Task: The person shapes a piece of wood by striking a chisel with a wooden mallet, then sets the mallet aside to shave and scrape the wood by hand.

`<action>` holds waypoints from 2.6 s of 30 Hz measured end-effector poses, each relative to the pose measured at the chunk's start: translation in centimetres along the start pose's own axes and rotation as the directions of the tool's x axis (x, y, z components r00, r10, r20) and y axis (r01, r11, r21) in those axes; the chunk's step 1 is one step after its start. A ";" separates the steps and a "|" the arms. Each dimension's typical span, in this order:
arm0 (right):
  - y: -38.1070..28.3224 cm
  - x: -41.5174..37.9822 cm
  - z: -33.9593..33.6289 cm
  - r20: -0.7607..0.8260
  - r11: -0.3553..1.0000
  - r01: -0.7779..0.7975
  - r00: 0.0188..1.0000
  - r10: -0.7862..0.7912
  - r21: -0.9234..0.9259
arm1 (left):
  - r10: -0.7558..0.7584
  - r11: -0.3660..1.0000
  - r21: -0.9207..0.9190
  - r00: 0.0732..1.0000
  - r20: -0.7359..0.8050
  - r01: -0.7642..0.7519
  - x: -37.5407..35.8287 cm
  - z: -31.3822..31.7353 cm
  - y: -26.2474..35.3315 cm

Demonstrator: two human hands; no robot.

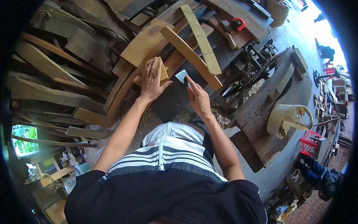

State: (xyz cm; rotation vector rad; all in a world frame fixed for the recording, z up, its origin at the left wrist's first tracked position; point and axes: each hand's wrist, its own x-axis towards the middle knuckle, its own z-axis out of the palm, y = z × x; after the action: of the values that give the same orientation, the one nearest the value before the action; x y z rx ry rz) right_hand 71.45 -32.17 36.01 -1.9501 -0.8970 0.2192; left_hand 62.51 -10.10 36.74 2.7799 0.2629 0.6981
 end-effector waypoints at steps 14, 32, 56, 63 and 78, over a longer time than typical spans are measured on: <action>-2.0 2.9 3.0 0.157 1.000 -0.018 0.987 0.019 -0.008 | -0.503 0.864 -0.017 0.860 -0.085 0.504 2.6 4.2 -3.2; -3.2 6.7 4.1 0.147 0.993 0.014 0.989 0.004 -0.121 | -0.633 0.768 0.038 0.767 -0.105 0.639 3.3 3.8 -2.6; -2.3 8.7 4.7 0.133 0.996 0.004 0.991 0.007 -0.086 | -0.597 0.796 0.039 0.794 -0.112 0.604 2.3 4.0 -1.1; -2.4 5.5 2.7 0.218 0.996 -0.038 0.974 0.056 -0.085 | -0.600 0.793 0.028 0.787 -0.142 0.609 2.1 4.0 -0.7; -2.7 9.5 4.6 0.149 0.996 -0.019 0.988 0.033 -0.091 | -0.613 0.780 0.055 0.779 -0.135 0.623 2.6 4.2 -0.8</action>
State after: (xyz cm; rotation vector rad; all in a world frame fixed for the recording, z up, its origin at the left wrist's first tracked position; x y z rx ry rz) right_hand 74.64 -21.91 37.64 -2.0503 -0.9949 0.3505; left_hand 66.71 -9.56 34.04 2.4835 1.2008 0.6654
